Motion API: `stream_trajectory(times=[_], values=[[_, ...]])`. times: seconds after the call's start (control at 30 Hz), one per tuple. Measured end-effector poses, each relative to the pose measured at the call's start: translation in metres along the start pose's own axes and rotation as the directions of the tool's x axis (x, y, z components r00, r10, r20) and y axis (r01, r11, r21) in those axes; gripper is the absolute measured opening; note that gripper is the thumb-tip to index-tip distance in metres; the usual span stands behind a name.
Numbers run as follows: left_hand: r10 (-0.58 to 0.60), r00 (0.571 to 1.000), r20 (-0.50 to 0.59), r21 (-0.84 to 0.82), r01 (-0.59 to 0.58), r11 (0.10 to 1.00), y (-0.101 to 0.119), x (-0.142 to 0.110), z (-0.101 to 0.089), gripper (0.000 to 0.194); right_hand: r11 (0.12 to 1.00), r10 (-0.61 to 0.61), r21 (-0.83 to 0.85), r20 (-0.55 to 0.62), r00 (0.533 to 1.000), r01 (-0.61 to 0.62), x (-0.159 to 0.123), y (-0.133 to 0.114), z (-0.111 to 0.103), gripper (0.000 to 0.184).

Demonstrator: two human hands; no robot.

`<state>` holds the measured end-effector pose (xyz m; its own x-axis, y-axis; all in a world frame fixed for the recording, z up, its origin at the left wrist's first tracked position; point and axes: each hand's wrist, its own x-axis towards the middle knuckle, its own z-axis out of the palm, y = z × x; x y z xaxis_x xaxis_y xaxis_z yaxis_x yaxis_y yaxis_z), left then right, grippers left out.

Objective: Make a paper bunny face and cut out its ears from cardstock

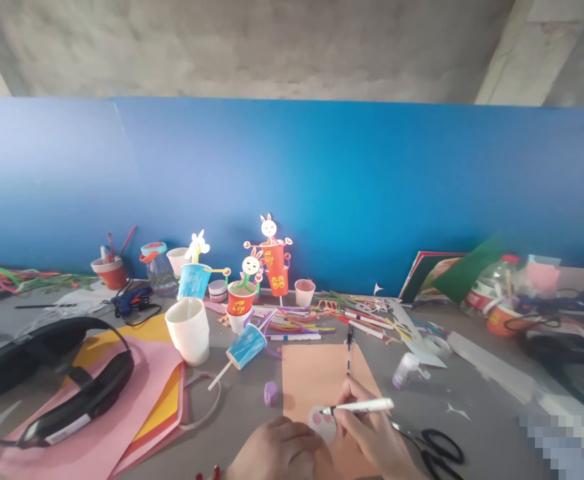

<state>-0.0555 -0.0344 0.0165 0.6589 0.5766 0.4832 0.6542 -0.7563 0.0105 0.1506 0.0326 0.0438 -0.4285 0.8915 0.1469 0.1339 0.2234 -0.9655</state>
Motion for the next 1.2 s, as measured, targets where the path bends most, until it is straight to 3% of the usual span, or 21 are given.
stream_trajectory(times=[0.27, 0.53, 1.2], values=[[-0.054, 0.997, 0.049, -0.104, 0.059, 0.993, 0.005, 0.006, -0.013, 0.02, 0.994, -0.072, -0.082, 0.021, 0.997, 0.073, 0.0, 0.017, 0.002, 0.023], [-0.095, 0.992, 0.078, -0.171, 0.107, 0.979, 0.01, 0.01, -0.019, 0.008, 0.992, -0.066, -0.104, 0.043, 0.997, 0.071, 0.0, 0.009, 0.005, 0.023], [-0.113, 0.985, 0.134, -0.23, 0.142, 0.963, 0.008, 0.01, -0.02, 0.012, 0.99, -0.032, -0.136, 0.065, 0.997, 0.04, -0.001, 0.004, 0.003, 0.025]])
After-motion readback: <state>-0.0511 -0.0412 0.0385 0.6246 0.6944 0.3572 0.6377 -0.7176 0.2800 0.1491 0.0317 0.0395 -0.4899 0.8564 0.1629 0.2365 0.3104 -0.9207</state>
